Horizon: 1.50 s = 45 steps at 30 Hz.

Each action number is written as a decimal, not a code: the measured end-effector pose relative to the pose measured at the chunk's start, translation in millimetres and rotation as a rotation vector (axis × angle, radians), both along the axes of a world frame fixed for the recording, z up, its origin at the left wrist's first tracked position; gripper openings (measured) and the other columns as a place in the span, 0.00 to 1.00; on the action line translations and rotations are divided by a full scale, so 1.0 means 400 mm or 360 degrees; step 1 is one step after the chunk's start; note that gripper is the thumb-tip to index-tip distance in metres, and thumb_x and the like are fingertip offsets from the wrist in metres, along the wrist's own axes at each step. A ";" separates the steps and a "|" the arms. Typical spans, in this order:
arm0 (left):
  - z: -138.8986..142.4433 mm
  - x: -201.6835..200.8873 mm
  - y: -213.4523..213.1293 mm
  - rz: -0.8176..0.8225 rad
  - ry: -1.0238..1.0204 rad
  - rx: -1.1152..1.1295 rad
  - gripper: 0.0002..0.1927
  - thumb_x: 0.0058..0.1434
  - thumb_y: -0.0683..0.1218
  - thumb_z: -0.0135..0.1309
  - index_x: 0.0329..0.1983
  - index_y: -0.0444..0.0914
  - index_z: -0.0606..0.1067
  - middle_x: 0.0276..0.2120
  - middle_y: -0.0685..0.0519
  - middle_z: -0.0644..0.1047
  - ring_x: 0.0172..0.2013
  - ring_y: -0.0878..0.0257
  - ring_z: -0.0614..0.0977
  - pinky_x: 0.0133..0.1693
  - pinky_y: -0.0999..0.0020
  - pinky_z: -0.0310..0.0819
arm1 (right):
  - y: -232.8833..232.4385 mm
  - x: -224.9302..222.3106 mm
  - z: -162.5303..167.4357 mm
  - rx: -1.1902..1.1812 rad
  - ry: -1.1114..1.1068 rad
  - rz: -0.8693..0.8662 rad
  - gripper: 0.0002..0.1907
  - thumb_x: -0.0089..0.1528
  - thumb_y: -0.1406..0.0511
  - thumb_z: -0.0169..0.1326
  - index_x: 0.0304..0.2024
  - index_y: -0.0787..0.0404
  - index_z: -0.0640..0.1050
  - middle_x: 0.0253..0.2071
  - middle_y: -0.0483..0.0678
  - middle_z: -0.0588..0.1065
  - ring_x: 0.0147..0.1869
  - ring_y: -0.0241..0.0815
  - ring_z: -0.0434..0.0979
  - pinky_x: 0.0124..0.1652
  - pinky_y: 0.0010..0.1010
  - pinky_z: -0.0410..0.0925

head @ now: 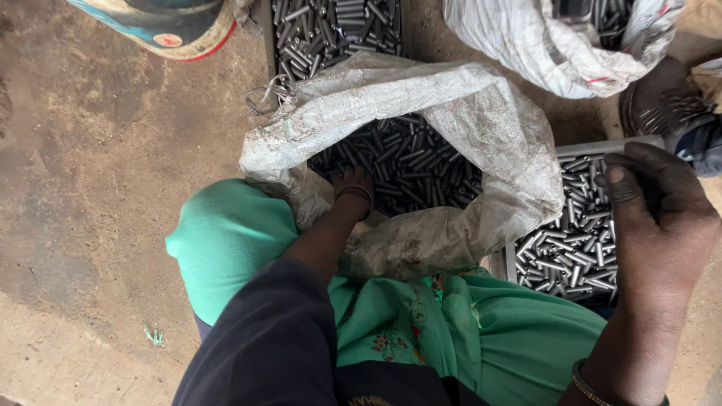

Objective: The person sits on the floor and sorts black cylindrical metal bushings by hand, picking them one at a time from a woven sack and placing them into plastic trays on the floor. They occasionally hold a handful of parts and drop them into the trays.

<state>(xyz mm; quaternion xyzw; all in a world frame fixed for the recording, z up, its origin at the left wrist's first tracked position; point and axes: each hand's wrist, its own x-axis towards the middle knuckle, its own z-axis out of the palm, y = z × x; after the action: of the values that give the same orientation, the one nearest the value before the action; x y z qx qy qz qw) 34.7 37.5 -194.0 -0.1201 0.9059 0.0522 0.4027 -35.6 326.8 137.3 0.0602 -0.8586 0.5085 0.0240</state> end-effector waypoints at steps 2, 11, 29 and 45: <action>-0.031 -0.010 -0.001 -0.0035 0.0316 0.0002 0.33 0.68 0.48 0.52 0.76 0.44 0.59 0.76 0.43 0.51 0.74 0.44 0.53 0.67 0.36 0.52 | -0.008 0.004 0.006 0.0024 0.0022 0.0053 0.14 0.69 0.72 0.57 0.57 0.69 0.76 0.50 0.49 0.79 0.51 0.34 0.80 0.53 0.22 0.73; -0.053 -0.159 0.042 -0.0371 0.0154 0.0347 0.65 0.51 0.52 0.68 0.81 0.50 0.36 0.80 0.49 0.34 0.77 0.44 0.40 0.67 0.25 0.40 | -0.017 0.041 -0.018 0.0479 0.0219 0.0036 0.13 0.68 0.69 0.61 0.55 0.63 0.81 0.54 0.51 0.81 0.54 0.40 0.82 0.55 0.29 0.73; -0.125 -0.167 0.195 0.0621 -0.0008 0.0546 0.81 0.36 0.71 0.69 0.80 0.47 0.28 0.79 0.45 0.29 0.76 0.33 0.36 0.68 0.28 0.45 | -0.073 0.092 -0.016 0.0491 0.0090 -0.0068 0.12 0.63 0.66 0.61 0.49 0.59 0.82 0.47 0.47 0.83 0.50 0.38 0.86 0.50 0.30 0.75; -0.159 -0.272 0.196 0.0401 -0.0137 0.0274 0.76 0.44 0.76 0.64 0.78 0.35 0.34 0.79 0.43 0.34 0.76 0.38 0.38 0.69 0.30 0.40 | -0.040 0.076 0.011 0.0463 0.0145 -0.0064 0.11 0.63 0.66 0.61 0.48 0.59 0.82 0.45 0.46 0.83 0.48 0.39 0.86 0.48 0.30 0.75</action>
<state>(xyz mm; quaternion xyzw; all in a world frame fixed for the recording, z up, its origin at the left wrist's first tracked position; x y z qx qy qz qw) -74.0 115.9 -257.7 -0.1999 0.8579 0.1745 0.4401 -5.1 310.8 141.6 0.0687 -0.9223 0.3749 0.0641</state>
